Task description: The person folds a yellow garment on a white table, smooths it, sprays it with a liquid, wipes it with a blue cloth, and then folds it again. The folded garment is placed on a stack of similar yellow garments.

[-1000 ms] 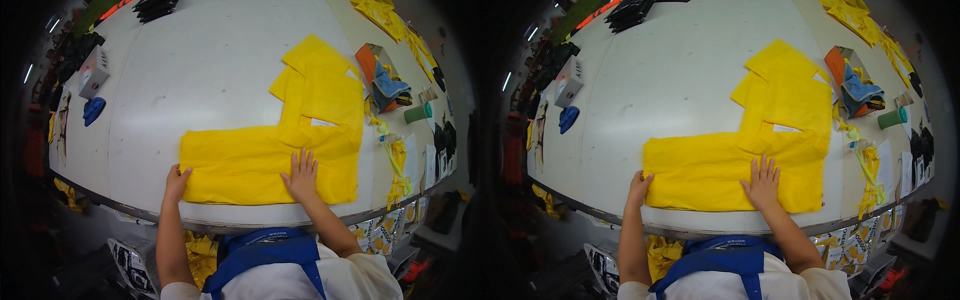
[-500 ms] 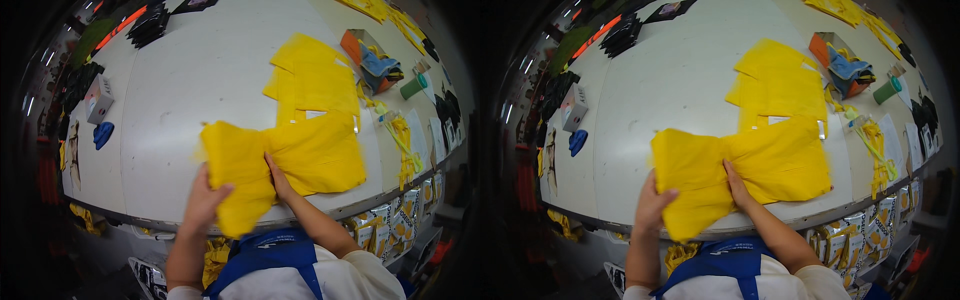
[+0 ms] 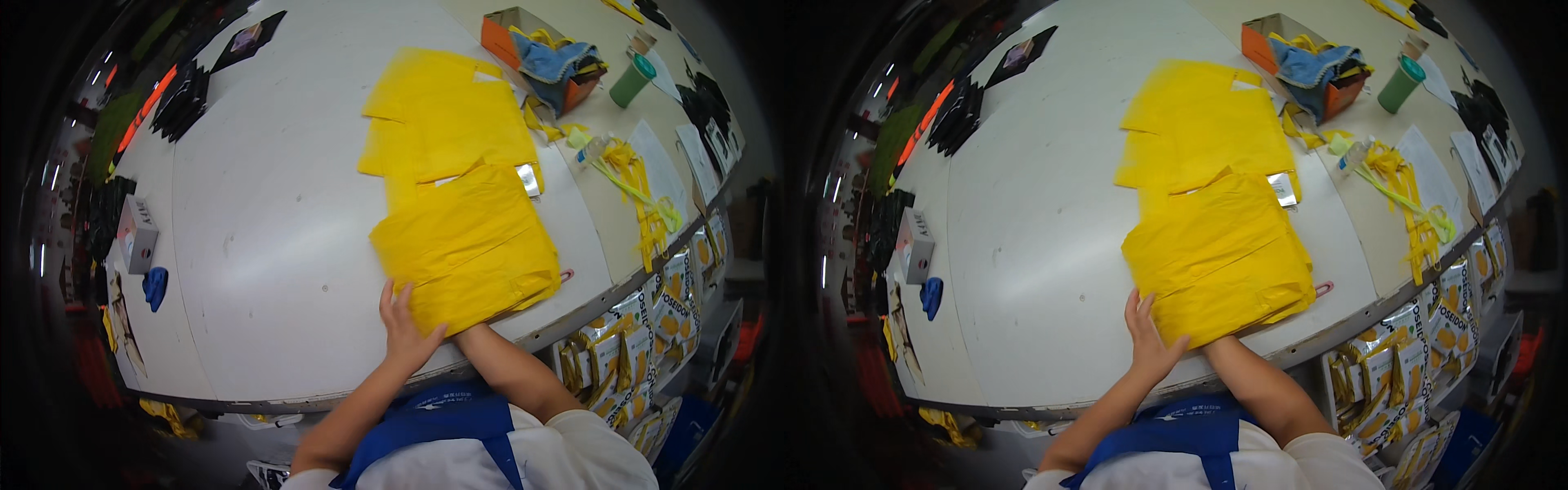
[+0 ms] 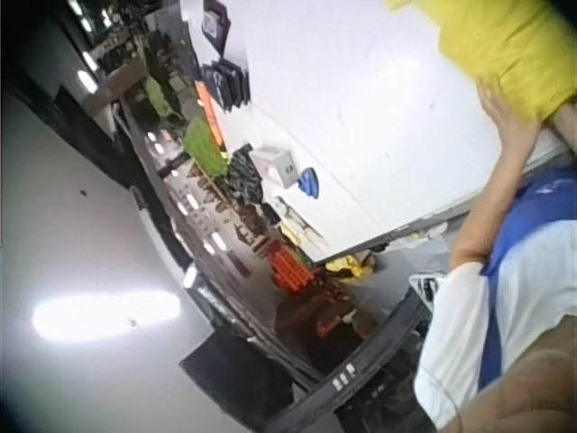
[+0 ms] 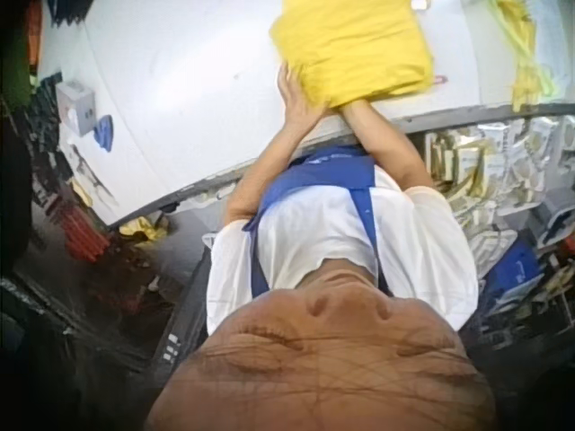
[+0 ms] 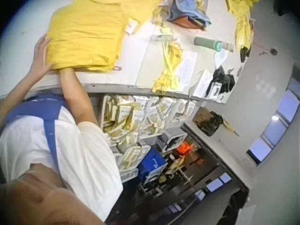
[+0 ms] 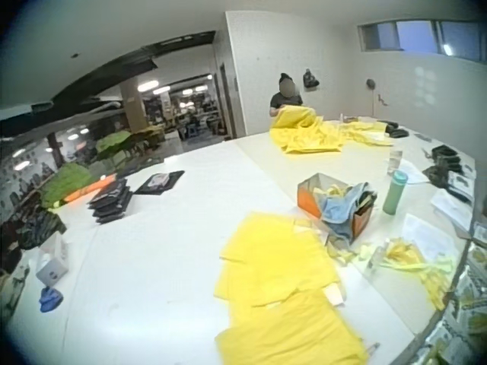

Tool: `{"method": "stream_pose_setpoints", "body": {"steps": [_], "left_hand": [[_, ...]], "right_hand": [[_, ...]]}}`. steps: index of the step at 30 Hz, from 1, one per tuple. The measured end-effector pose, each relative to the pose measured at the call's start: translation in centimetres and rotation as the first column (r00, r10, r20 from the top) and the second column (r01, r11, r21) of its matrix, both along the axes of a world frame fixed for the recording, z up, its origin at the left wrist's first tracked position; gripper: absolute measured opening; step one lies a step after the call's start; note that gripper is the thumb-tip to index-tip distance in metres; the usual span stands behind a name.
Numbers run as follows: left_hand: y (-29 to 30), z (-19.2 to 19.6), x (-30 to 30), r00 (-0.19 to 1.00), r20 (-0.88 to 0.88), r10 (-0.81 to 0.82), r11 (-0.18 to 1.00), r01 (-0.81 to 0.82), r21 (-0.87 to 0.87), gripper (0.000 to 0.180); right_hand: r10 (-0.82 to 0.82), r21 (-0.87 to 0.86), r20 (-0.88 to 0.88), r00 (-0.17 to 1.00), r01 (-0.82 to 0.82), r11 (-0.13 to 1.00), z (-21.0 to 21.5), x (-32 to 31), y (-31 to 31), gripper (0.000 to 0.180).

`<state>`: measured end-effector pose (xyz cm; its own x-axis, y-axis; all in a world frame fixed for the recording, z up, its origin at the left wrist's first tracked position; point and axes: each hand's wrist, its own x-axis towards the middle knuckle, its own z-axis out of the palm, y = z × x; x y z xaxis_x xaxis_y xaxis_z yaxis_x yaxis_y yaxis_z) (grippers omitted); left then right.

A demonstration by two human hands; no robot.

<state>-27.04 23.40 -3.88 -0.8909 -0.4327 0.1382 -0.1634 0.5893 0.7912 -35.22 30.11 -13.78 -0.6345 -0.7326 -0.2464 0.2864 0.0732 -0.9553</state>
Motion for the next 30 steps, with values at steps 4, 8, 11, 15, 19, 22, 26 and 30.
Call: {"method": "stream_pose_setpoints", "body": {"steps": [4,8,11,15,19,22,26,30], "left_hand": [[0.5,-2.1,3.7,0.987,0.112,-0.111,0.989,0.099,0.111,0.085],[0.7,-3.4,3.4,0.993,0.121,-0.017,0.987,-0.003,0.159,0.082],[0.9,-4.1,3.4,0.991,0.135,-0.005,0.988,-0.016,0.156,0.08],[1.5,-3.6,2.7,0.977,0.215,0.008,1.0,-0.002,-0.031,0.081],[-0.5,-2.3,3.6,0.96,0.28,0.018,1.0,-0.021,0.006,0.078],[-4.5,-1.8,6.1,0.943,0.332,-0.037,0.999,0.039,-0.001,0.072],[-12.1,-2.3,8.7,0.946,0.324,-0.009,1.0,0.004,0.015,0.063],[-9.7,-3.6,10.6,0.763,0.188,0.618,0.356,-0.485,0.799,0.059]], "right_hand": [[0.115,0.141,-0.116,0.987,-0.098,0.985,-0.3,0.1,0.9,0.048],[0.433,0.383,-0.408,0.804,-0.28,0.88,5.2,0.7,6.4,0.041],[0.586,0.516,-0.343,0.734,-0.374,0.771,10.6,-1.2,16.2,0.018],[0.046,0.382,-0.878,0.476,0.641,0.666,9.1,-7.0,23.3,0.029],[0.297,0.579,-0.802,0.518,0.555,0.598,4.7,-9.2,26.5,0.039],[0.358,0.62,-0.784,0.507,0.638,0.456,4.0,-10.7,27.7,0.043],[-0.001,0.364,-0.76,0.65,0.427,0.828,7.8,-12.6,19.4,0.058],[0.261,0.427,-0.698,0.667,0.095,0.899,12.3,-11.7,5.5,0.066]]}}
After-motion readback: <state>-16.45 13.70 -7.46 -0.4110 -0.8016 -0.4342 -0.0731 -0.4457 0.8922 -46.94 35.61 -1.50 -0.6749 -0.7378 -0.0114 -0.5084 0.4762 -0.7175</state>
